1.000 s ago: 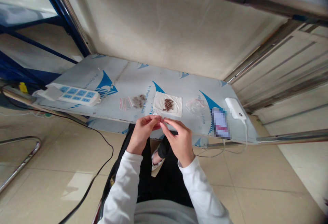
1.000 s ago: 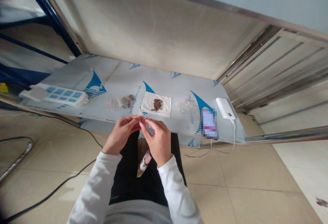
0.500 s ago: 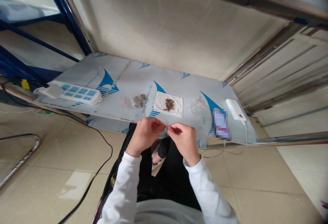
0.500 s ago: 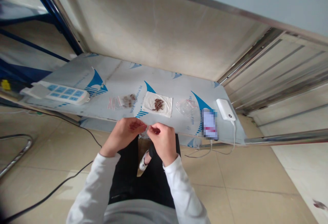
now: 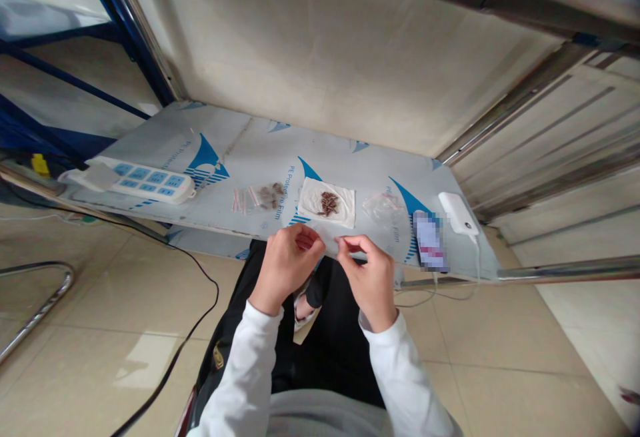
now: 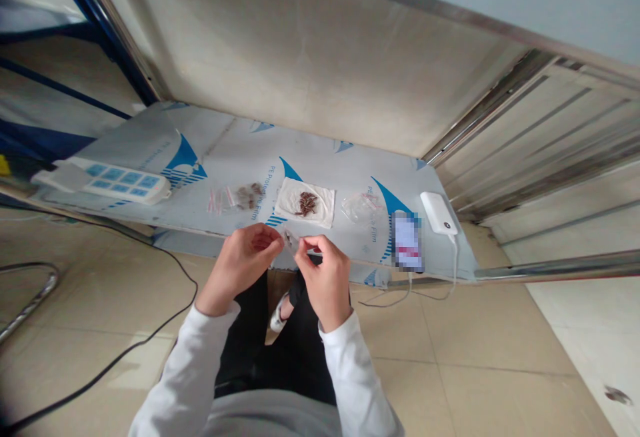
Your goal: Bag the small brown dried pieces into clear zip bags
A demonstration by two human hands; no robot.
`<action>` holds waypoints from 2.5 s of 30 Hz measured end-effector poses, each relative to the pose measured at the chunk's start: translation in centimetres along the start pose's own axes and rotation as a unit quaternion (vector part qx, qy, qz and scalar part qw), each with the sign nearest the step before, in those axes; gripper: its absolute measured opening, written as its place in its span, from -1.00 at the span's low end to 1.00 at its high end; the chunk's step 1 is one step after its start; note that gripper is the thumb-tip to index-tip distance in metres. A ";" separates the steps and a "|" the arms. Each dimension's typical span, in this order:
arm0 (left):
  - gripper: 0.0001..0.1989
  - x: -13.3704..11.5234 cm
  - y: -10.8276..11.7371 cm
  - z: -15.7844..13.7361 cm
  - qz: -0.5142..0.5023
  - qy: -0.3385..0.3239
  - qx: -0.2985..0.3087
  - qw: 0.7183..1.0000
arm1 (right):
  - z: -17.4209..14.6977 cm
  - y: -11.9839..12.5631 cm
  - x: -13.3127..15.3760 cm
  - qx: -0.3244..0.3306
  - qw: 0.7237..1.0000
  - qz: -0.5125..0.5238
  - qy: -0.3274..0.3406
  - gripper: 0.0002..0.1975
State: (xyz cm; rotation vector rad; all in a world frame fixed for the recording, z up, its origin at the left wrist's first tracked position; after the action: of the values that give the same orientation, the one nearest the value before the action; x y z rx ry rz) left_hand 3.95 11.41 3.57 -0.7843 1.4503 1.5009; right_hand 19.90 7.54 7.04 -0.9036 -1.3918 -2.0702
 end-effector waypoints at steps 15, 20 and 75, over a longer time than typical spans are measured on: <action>-0.90 0.0 0.6 0.1 -0.013 -0.006 0.049 0.999 | 0.6 -4.7 -0.4 0.235 0.961 0.134 0.049 -0.49; -0.89 -0.4 1.9 0.0 0.084 0.000 0.035 0.996 | -0.3 -5.7 -1.9 0.198 0.963 0.180 -0.010 -0.68; -0.71 4.6 5.8 0.4 0.156 0.079 -0.020 0.984 | 16.5 -0.2 -17.2 0.099 0.899 -0.414 -0.098 -0.01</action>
State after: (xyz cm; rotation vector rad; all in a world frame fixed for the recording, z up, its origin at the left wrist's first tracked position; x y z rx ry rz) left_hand -3.12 12.95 1.97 -0.7391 1.7285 1.7371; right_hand 35.45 23.47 -1.58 -0.4630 -2.3514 -2.3673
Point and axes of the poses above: each hand's wrist, its own z-axis towards the middle knuckle, its own y-axis out of the back of the hand, x = y × z, the point moved 10 cm from there along z, towards the middle knuckle, and after that the axes turned 11 degrees about -y, right-handed, at the moved point
